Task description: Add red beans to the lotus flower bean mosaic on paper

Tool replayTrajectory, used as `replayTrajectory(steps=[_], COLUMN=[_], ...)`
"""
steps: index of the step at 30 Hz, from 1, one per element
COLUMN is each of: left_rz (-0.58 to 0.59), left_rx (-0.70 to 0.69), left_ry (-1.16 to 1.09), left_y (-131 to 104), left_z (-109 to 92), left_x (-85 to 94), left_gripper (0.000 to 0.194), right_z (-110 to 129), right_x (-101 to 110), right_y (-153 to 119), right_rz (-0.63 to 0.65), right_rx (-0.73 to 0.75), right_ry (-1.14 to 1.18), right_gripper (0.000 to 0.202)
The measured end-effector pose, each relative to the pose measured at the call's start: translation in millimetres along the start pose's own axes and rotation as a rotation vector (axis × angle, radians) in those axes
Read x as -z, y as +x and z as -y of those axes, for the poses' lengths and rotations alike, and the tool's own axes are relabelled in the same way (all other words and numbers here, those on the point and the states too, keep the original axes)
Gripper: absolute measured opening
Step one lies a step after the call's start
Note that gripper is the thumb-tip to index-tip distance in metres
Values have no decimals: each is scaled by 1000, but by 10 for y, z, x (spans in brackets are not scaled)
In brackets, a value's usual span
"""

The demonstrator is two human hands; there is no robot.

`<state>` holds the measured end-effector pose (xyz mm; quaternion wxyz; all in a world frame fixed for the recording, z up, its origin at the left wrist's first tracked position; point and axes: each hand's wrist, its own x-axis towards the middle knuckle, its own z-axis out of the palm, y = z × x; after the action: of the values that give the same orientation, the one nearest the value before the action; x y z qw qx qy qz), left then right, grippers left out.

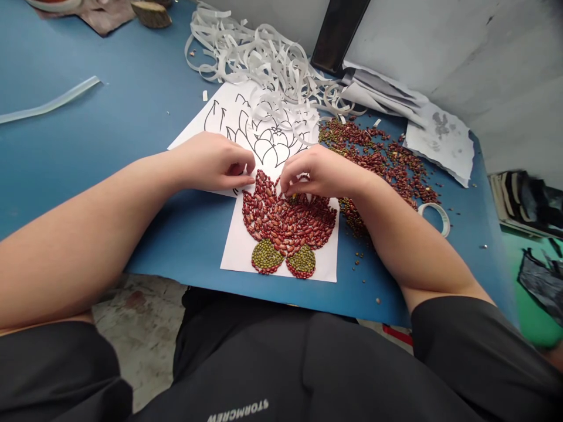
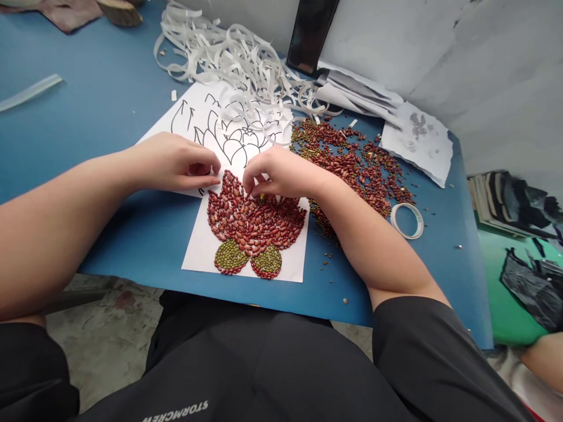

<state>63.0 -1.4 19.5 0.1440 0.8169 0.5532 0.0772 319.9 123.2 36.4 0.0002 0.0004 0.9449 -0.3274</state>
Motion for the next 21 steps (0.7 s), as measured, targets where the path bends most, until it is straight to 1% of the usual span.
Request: replayTrajectory(steps=[10, 14, 21], left_rz=[-17, -23, -56], left_rx=[-13, -32, -45], left_ry=[2, 6, 15], left_y=[-8, -9, 23], left_z=[25, 36, 135], left_x=[-6, -11, -106], left_gripper=[30, 30, 32], right_z=[-17, -23, -50], right_x=[-29, -34, -67], right_y=[8, 12, 9], right_rz=[-5, 8, 5], right_rx=[12, 36, 79], right_ry=[-12, -31, -97], right_gripper=[11, 14, 19])
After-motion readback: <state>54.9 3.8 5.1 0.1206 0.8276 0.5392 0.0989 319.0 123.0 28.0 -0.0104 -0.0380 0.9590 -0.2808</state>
